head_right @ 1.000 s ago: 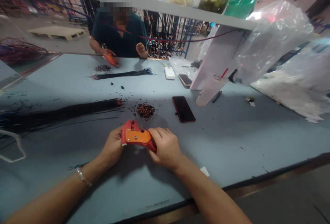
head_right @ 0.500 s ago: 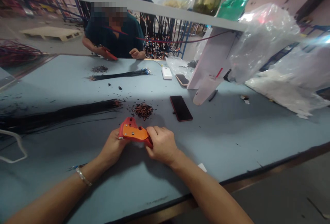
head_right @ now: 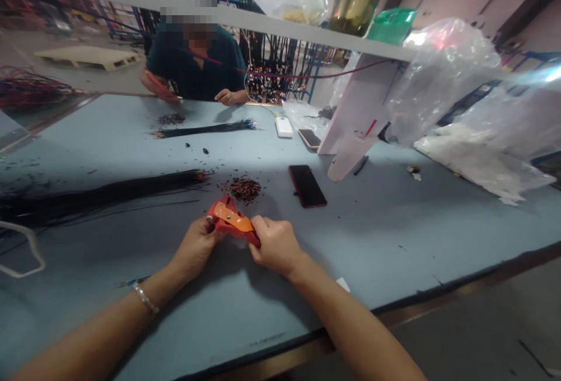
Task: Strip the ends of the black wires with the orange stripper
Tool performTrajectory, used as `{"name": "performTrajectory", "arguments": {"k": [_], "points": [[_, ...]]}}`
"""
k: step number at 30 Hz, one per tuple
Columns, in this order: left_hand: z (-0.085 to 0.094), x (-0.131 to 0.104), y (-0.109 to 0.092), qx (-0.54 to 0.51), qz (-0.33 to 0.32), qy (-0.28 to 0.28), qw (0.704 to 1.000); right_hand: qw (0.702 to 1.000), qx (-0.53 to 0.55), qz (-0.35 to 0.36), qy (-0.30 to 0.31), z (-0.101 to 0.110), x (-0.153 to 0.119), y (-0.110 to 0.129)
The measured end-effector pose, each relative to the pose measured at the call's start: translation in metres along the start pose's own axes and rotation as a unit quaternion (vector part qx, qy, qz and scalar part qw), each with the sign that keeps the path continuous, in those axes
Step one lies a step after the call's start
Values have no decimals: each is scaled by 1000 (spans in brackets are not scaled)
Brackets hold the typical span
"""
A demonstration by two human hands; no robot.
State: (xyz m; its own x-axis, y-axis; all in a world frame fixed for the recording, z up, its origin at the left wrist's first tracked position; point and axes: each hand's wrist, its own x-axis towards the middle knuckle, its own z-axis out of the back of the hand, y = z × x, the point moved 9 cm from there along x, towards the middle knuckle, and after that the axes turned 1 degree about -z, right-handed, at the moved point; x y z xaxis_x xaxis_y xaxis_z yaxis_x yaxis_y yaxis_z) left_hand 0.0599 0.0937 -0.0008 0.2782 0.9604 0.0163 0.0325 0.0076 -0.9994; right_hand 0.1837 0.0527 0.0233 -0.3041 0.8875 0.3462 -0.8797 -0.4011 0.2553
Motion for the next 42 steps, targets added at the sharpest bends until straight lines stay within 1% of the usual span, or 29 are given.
{"name": "performTrajectory", "arguments": {"k": [2,4,7,9,10,11,12,14,15,16,17,18,20,22,24,25,27,29,31,35,37,38,39,40,42], "points": [[0,0,-2,7,-17,-2,1000,1000,9,-5,3,-1,2,-1],[3,0,-6,42,-42,-15,998,999,33,-16,-4,3,4,-3],[14,-1,-14,143,-78,-69,984,991,110,-62,-34,17,7,-13],[21,-2,-22,195,-108,-105,969,974,200,-106,-34,23,6,-23],[23,-2,-25,207,-125,-113,964,956,265,-127,-19,21,5,-27],[24,-1,-28,210,-137,-115,961,927,347,-144,3,17,3,-30],[25,0,-29,206,-143,-112,962,886,435,-157,27,10,0,-31],[26,4,-26,183,-134,-100,969,781,595,-178,63,-4,-7,-32],[27,5,-24,169,-127,-97,973,730,652,-190,72,-10,-11,-33],[29,7,-22,156,-124,-98,975,687,693,-204,77,-17,-14,-34],[31,7,-21,147,-127,-105,975,653,721,-217,80,-22,-17,-36],[33,7,-20,141,-133,-114,974,626,741,-228,82,-27,-19,-38],[39,6,-17,118,-142,-141,973,587,768,-240,86,-31,-21,-39],[47,4,-12,78,-138,-176,972,570,780,-243,93,-30,-22,-38],[55,2,-9,45,-138,-208,967,565,780,-244,109,-27,-23,-35],[58,1,-10,46,-148,-221,963,565,778,-244,123,-26,-24,-32],[59,-2,-19,83,-180,-235,952,563,773,-244,164,-25,-28,-25],[59,-4,-26,122,-204,-241,941,549,770,-245,214,-28,-34,-15],[59,-3,-26,116,-196,-239,944,518,776,-249,258,-32,-41,-4],[66,2,-18,56,-149,-247,956,434,805,-248,320,-38,-52,20],[72,3,-19,68,-140,-254,955,400,814,-242,346,-40,-58,33],[76,4,-22,86,-135,-259,952,387,816,-242,355,-42,-61,39],[80,5,-25,114,-133,-263,949,381,815,-246,361,-44,-63,43],[85,6,-29,146,-129,-271,943,381,812,-252,364,-47,-66,47],[91,10,-30,224,-87,-268,933,395,801,-270,359,-52,-68,48]]}}
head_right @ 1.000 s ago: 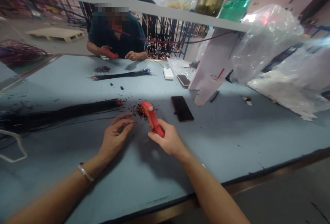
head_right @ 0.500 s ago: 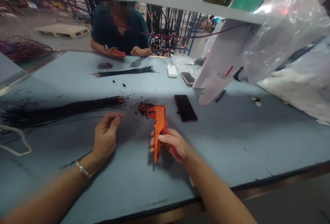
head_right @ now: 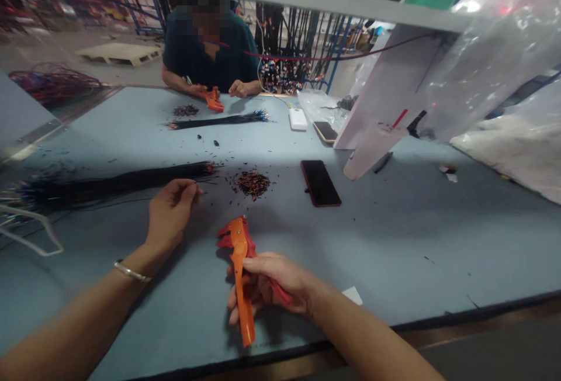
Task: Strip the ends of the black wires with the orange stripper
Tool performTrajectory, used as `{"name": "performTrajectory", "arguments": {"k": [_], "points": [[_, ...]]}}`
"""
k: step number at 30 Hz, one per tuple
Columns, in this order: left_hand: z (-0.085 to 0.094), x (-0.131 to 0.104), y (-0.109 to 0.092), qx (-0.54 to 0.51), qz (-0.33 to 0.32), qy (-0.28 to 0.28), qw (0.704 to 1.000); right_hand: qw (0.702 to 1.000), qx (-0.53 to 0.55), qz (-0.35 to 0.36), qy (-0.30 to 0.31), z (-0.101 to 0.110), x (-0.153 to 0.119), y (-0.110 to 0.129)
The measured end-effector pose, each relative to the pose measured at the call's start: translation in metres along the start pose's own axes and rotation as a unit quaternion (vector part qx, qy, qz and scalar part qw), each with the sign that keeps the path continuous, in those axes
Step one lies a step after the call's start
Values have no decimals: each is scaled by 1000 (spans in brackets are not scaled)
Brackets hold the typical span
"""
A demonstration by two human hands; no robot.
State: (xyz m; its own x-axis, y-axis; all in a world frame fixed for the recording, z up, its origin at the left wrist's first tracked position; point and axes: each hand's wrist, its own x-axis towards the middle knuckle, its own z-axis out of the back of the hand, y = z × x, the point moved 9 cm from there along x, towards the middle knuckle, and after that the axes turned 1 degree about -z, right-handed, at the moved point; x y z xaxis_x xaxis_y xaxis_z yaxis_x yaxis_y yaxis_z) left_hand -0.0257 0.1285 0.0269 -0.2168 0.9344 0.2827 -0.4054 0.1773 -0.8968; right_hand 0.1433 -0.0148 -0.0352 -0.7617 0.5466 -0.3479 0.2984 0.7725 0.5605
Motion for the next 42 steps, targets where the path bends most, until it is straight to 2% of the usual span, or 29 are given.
{"name": "performTrajectory", "arguments": {"k": [2,4,6,8,9,11,13,15,19,21,23,25,27,32,34,36,39,42], "points": [[-6,3,3,88,18,48,995,999,-12,13,-35,7,2,2],[-14,3,7,130,30,86,987,995,-17,48,-82,18,0,13],[-24,-2,8,96,41,116,988,986,-12,97,-139,31,-5,29],[-35,-7,6,2,43,147,988,975,-2,134,-174,39,-12,43],[-38,-9,3,-49,34,153,986,974,3,144,-177,40,-14,47],[-34,-10,-5,-117,1,128,985,976,6,151,-157,36,-16,51],[-24,-8,-9,-129,-22,85,988,983,3,141,-120,28,-15,49],[-20,-8,-8,-97,-23,78,992,989,0,122,-87,21,-12,44],[-37,-14,-10,8,-40,179,983,992,4,103,-73,21,-8,38],[-51,-21,-13,83,-81,242,963,992,11,99,-77,25,-8,39],[-62,-26,-17,146,-127,277,941,994,15,81,-78,27,-7,37],[-66,-27,-22,159,-169,272,934,994,12,63,-83,30,-7,36],[-65,-25,-27,134,-198,246,939,993,8,66,-96,34,-8,38],[-49,-19,-28,83,-191,179,962,991,22,96,-96,34,-10,46],[-50,-21,-28,76,-177,198,961,993,28,81,-76,31,-7,43],[-59,-27,-30,81,-179,249,948,995,29,66,-66,29,-3,38],[-74,-35,-34,107,-218,303,921,991,29,87,-93,36,0,41],[-73,-30,-34,110,-226,271,929,981,36,140,-133,47,-6,53]]}}
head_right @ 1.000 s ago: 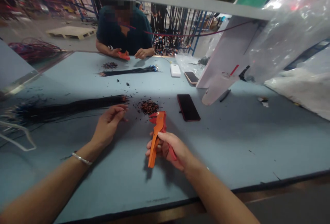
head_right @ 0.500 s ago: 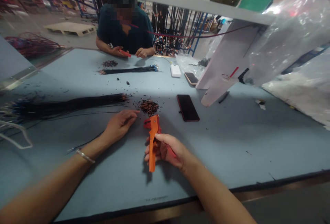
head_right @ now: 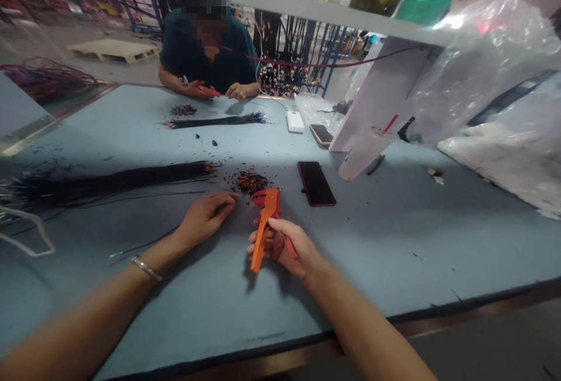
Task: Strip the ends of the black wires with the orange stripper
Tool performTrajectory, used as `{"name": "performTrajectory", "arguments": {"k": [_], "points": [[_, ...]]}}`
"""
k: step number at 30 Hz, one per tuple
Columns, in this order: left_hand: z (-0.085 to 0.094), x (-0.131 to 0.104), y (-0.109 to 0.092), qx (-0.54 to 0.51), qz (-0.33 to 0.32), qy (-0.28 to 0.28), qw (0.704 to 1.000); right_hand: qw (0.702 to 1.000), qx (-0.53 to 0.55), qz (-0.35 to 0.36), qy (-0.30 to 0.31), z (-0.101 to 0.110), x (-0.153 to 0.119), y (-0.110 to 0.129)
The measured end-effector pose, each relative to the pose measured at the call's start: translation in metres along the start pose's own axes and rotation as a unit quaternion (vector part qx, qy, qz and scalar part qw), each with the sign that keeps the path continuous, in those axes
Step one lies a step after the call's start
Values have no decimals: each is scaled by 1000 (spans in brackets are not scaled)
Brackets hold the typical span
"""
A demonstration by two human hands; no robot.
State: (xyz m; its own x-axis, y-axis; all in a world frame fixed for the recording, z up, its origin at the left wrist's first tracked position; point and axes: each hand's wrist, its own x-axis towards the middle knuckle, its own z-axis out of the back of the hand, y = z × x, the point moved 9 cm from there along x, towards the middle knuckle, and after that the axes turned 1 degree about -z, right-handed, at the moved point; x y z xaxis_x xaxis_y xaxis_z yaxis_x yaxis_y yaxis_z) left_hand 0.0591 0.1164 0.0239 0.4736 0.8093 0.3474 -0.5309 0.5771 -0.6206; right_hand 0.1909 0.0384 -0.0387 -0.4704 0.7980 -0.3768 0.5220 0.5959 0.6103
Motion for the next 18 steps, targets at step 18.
{"name": "performTrajectory", "arguments": {"k": [18], "points": [[29,-6,7,2,37,-149,988,998,7,56,0,1,1,15]]}}
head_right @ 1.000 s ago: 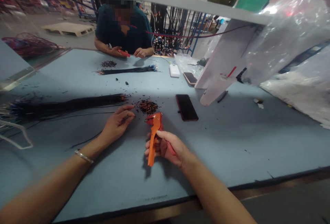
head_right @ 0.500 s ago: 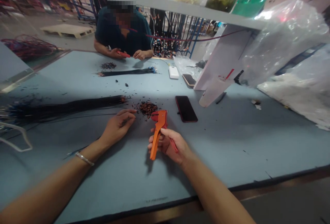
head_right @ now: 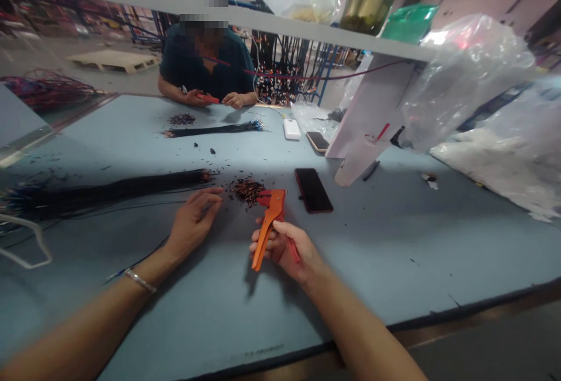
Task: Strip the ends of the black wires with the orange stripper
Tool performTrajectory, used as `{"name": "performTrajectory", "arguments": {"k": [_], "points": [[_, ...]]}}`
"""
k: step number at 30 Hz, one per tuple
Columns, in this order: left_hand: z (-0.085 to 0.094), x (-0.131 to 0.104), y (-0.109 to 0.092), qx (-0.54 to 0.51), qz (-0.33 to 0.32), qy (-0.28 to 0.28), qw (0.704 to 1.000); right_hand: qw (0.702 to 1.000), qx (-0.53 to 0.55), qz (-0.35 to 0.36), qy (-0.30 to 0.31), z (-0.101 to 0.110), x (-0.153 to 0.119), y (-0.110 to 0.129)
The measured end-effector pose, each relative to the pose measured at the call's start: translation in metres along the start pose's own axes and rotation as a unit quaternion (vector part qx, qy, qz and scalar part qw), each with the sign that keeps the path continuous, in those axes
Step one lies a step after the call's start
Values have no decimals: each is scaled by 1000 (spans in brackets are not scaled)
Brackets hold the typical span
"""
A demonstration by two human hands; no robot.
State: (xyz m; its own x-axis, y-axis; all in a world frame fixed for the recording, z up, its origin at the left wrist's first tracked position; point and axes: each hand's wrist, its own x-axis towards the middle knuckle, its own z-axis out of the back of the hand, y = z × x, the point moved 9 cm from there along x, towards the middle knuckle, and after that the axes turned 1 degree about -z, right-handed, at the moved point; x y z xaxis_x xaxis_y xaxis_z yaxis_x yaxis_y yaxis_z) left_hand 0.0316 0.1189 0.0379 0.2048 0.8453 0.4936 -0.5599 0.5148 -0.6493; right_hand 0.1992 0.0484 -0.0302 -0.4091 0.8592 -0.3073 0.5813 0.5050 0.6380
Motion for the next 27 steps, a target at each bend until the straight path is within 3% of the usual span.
{"name": "performTrajectory", "arguments": {"k": [3,7,10,17,27], "points": [[16,-8,3,-30,47,-57,997,1000,-5,16,23,-4,-5,4],[7,-17,1,12,84,-11,996,998,-34,12,43,-11,-10,0],[-5,-19,-3,30,74,34,996,998,-48,-3,44,-13,-10,-5],[-14,-21,-6,-2,49,60,997,996,-64,-11,56,-15,-12,-9],[-12,-26,-8,-24,38,41,998,990,-116,13,75,-20,-17,-4]]}}
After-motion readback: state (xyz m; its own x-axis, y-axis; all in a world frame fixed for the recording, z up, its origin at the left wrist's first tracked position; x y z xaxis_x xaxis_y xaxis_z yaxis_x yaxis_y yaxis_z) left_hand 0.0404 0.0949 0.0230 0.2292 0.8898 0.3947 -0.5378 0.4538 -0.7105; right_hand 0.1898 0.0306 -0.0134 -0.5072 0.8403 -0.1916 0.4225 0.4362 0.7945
